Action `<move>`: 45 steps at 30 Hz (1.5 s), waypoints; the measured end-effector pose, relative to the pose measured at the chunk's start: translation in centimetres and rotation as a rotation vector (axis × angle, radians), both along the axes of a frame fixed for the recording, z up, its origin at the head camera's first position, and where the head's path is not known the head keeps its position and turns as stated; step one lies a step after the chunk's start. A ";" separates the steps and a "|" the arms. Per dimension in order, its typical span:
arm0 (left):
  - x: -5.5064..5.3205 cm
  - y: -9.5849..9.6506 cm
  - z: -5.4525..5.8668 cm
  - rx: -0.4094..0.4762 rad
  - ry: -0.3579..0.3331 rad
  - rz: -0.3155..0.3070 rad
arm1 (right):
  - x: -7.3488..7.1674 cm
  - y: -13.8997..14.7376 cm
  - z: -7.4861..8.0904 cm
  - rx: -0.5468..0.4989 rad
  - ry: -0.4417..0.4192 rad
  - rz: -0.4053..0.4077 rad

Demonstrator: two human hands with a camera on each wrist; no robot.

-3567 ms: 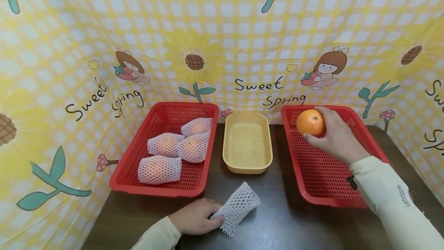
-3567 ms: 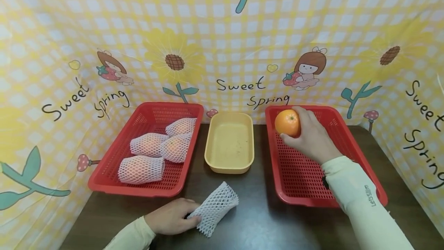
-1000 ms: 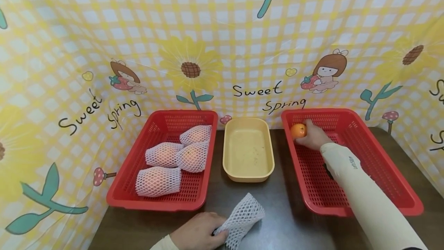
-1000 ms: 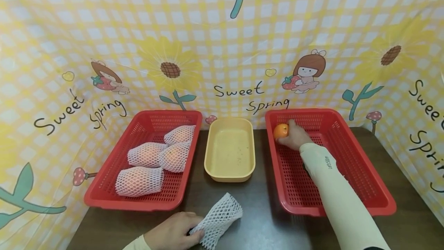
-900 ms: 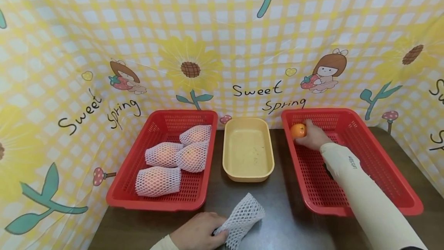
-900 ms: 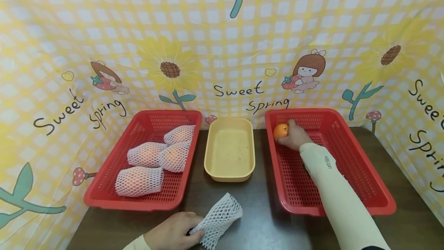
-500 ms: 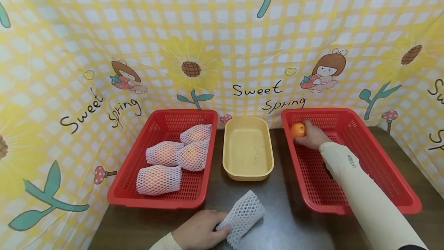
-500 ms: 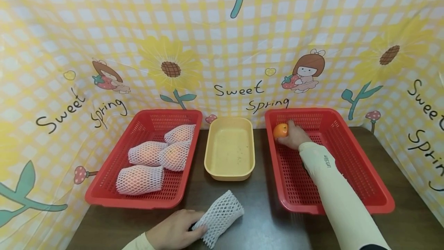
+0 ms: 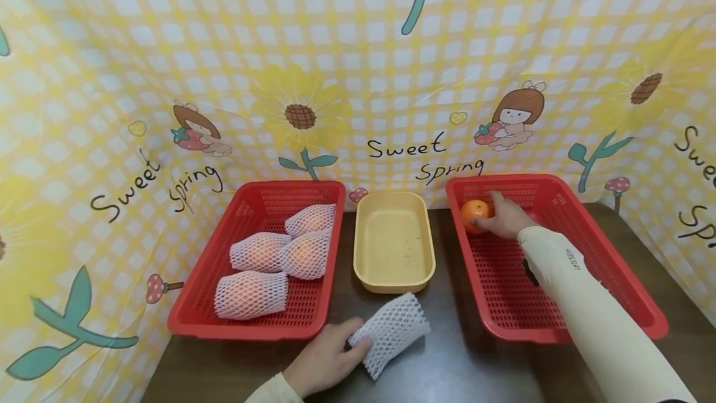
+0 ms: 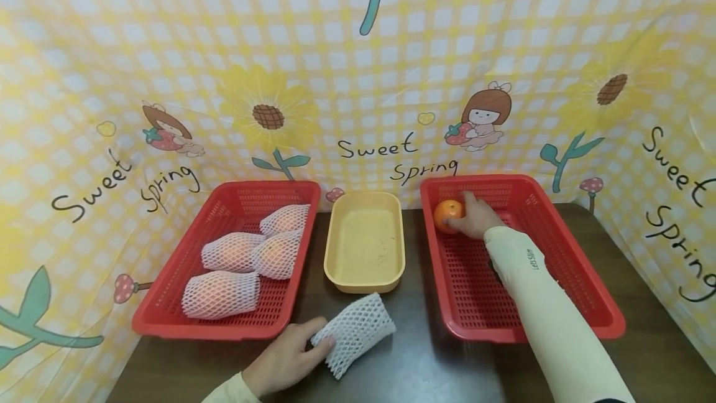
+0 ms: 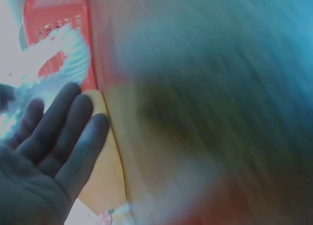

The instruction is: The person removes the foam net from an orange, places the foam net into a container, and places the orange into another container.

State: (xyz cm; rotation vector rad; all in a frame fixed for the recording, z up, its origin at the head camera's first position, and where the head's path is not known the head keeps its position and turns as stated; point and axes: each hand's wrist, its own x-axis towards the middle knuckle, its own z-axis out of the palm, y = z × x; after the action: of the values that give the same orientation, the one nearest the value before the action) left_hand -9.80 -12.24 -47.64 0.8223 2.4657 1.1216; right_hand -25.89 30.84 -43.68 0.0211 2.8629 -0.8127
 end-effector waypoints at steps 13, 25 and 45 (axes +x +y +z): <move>-0.9 3.9 1.4 0.281 0.010 0.273 | 0.9 -0.7 1.1 -0.003 -0.028 -0.006; -4.5 7.4 2.6 0.417 -0.040 0.495 | 1.3 -0.4 1.6 0.005 -0.021 0.007; -9.3 11.1 3.5 0.448 -0.068 0.680 | 2.4 0.4 1.6 -0.029 -0.041 -0.016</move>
State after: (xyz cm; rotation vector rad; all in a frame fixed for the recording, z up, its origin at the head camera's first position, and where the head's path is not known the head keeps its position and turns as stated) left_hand -19.13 -1.10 -44.10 -0.0009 2.5297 1.9340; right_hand -23.53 31.20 -42.07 0.0568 2.8157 -0.8467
